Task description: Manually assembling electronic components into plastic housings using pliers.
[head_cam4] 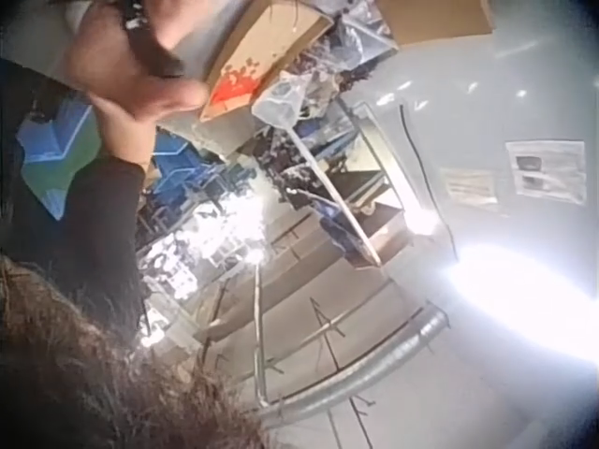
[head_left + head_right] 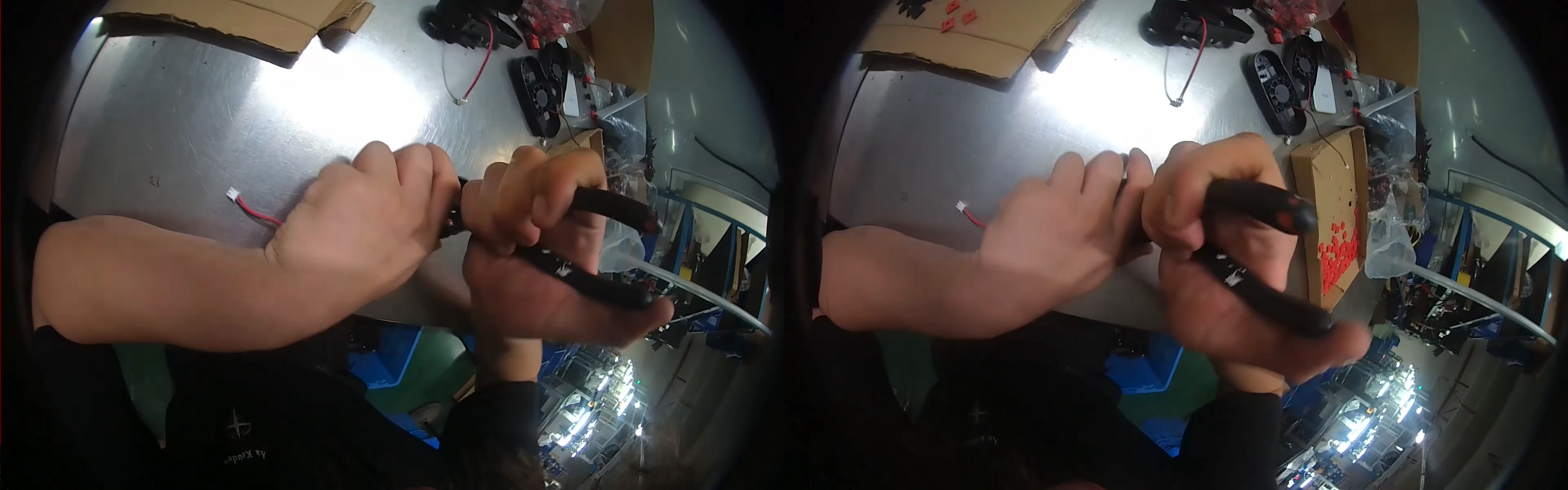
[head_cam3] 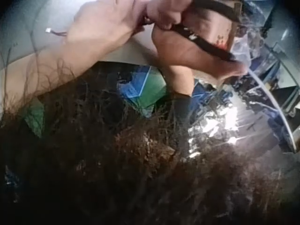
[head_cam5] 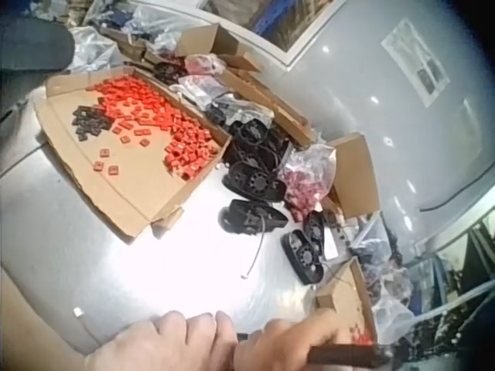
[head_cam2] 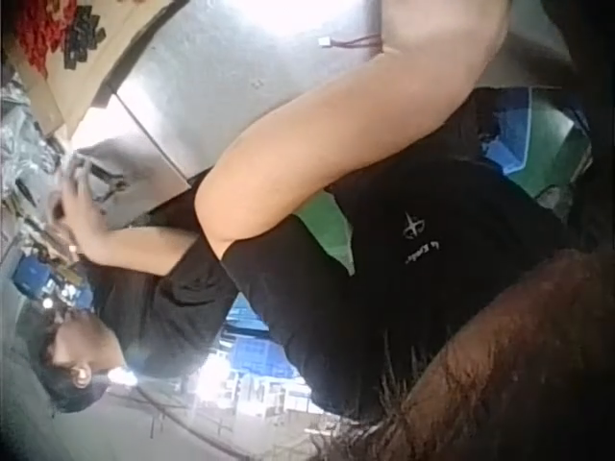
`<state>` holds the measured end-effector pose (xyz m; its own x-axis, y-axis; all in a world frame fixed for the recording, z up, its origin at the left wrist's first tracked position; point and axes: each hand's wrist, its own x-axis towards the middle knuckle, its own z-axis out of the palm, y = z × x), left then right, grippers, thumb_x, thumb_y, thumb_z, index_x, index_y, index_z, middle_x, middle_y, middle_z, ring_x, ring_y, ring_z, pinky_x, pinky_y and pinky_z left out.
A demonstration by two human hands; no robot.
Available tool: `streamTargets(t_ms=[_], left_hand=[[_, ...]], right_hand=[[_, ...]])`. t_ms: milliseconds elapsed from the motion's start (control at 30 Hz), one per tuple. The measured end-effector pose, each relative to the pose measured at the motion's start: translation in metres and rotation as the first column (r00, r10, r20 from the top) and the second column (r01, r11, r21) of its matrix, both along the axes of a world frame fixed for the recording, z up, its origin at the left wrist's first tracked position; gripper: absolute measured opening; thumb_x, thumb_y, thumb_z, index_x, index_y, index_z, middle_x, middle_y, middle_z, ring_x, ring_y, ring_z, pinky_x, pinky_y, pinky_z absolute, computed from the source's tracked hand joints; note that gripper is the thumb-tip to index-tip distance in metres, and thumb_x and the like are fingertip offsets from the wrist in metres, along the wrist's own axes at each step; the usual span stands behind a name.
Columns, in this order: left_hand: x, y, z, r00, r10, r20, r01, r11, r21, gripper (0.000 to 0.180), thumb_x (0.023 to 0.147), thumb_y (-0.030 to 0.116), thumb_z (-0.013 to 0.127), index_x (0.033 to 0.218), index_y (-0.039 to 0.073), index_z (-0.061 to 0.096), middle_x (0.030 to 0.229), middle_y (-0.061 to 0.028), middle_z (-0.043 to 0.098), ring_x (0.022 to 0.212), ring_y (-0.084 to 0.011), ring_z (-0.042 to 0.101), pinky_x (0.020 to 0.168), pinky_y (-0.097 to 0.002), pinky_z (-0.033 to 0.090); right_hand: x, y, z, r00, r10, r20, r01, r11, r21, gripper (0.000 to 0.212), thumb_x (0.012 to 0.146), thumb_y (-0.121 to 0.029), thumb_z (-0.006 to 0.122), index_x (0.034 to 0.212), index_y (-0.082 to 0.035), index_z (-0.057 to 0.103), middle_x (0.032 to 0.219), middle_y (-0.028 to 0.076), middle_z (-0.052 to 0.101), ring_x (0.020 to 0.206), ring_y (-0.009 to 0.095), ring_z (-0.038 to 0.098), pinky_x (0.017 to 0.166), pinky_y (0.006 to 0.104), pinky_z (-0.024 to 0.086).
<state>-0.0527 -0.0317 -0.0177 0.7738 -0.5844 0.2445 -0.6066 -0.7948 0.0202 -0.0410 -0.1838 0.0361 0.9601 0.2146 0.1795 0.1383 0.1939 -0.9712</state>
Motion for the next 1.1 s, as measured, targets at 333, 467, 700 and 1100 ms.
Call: streamTargets(t_ms=[333,467,700,1100], left_hand=[[0.034,0.01,-0.008,0.961,-0.277,-0.027,0.263,0.937,-0.231,0.063,0.078,0.051,0.078,0.112,0.002,0.06,0.089,-0.0069,0.058,0.077,-0.0195,0.062,0.053,-0.03,0.052],[0.043,0.014,-0.008,0.942,-0.332,-0.043,0.308,0.911,-0.275,0.059,0.078,0.05,0.078,0.109,0.003,0.06,0.09,-0.0077,0.059,0.078,-0.0211,0.064,0.056,-0.0308,0.053],[0.046,0.017,-0.007,0.926,-0.369,-0.082,0.336,0.903,-0.268,0.06,0.081,0.052,0.075,0.112,0.003,0.058,0.091,-0.0082,0.059,0.08,-0.0222,0.065,0.058,-0.0317,0.054],[0.051,0.017,-0.002,0.887,-0.433,-0.162,0.379,0.881,-0.284,0.059,0.082,0.047,0.076,0.114,0.001,0.058,0.092,-0.0085,0.058,0.082,-0.0218,0.064,0.059,-0.0311,0.055]], right_hand=[[0.017,-0.036,-0.012,0.939,0.328,0.105,-0.344,0.914,0.214,0.067,0.087,-0.076,0.061,0.074,-0.011,0.052,0.056,0.004,0.049,0.045,0.018,0.042,0.049,0.0315,0.033],[0.024,-0.041,-0.018,0.927,0.359,0.113,-0.375,0.907,0.194,0.07,0.088,-0.085,0.048,0.069,-0.018,0.047,0.049,-0.003,0.042,0.036,0.012,0.032,0.041,0.0283,0.028],[0.053,-0.045,-0.022,0.77,0.627,0.12,-0.62,0.691,0.371,0.061,0.1,-0.069,0.049,0.07,-0.016,0.05,0.049,-0.004,0.044,0.034,0.009,0.032,0.037,0.0243,0.024],[0.068,-0.032,-0.015,0.543,0.837,0.061,-0.765,0.463,0.448,0.084,0.091,-0.081,0.05,0.055,-0.005,0.053,0.049,0.004,0.045,0.033,0.018,0.038,0.035,0.0302,0.023]])
